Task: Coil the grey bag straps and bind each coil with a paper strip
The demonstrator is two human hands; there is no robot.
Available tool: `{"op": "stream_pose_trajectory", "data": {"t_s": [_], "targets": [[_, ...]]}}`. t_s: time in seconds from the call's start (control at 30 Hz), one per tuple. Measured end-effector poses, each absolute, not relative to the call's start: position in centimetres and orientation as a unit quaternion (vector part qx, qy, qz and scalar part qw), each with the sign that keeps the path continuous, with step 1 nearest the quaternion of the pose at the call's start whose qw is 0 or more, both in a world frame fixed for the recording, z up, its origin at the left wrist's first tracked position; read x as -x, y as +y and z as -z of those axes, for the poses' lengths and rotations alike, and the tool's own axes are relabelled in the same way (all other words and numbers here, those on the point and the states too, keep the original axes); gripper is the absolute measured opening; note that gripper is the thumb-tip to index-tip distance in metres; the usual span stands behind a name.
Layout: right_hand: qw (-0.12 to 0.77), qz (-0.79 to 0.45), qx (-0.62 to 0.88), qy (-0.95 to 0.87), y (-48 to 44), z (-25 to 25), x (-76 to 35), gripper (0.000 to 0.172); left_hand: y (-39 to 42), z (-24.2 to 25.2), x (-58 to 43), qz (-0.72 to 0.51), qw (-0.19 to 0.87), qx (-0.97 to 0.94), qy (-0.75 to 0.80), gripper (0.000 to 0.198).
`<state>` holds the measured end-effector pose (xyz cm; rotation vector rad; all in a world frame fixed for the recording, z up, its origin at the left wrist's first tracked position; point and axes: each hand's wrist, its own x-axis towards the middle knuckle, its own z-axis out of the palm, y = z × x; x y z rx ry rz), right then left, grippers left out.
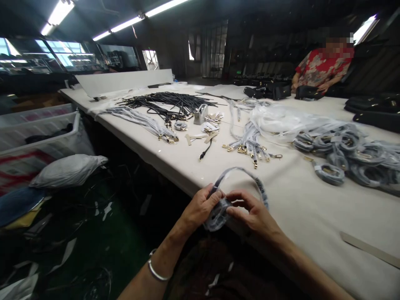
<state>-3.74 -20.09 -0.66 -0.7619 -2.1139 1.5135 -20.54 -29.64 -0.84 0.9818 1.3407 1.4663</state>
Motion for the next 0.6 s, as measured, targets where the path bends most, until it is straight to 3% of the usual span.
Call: {"op": "stream_pose_trajectory", "data": {"t_s": [0.1,0.23,0.3,0.4,0.6], "targets": [[0.234,-0.537,0.321,-0.744,-19.7,1.7,3.7,0.039,-29.7,-2.1,21.2,-0.620,0.359,-0.409,0.566,0.031],[0.225,-0.550,0.250,-0.765,-19.3,0.1,3.6,0.054,-29.3,-4.0,20.9,-0.686,0.531,-0.305,0.394,0.030],[0.164,-0.620,0.159,-0.751,-20.2,-1.2,4.1,0.062,-28.7,-5.1,20.6,-0.704,0.572,-0.269,0.323,0.025],[0.056,-0.729,0.112,-0.673,-22.3,-1.5,5.1,0.056,-27.3,-7.6,21.3,-0.732,0.592,-0.211,0.262,0.025],[-0.031,-0.786,0.137,-0.602,-23.7,2.5,2.1,0.051,-22.9,-12.0,30.7,-0.817,0.415,-0.169,0.362,0.036]]}}
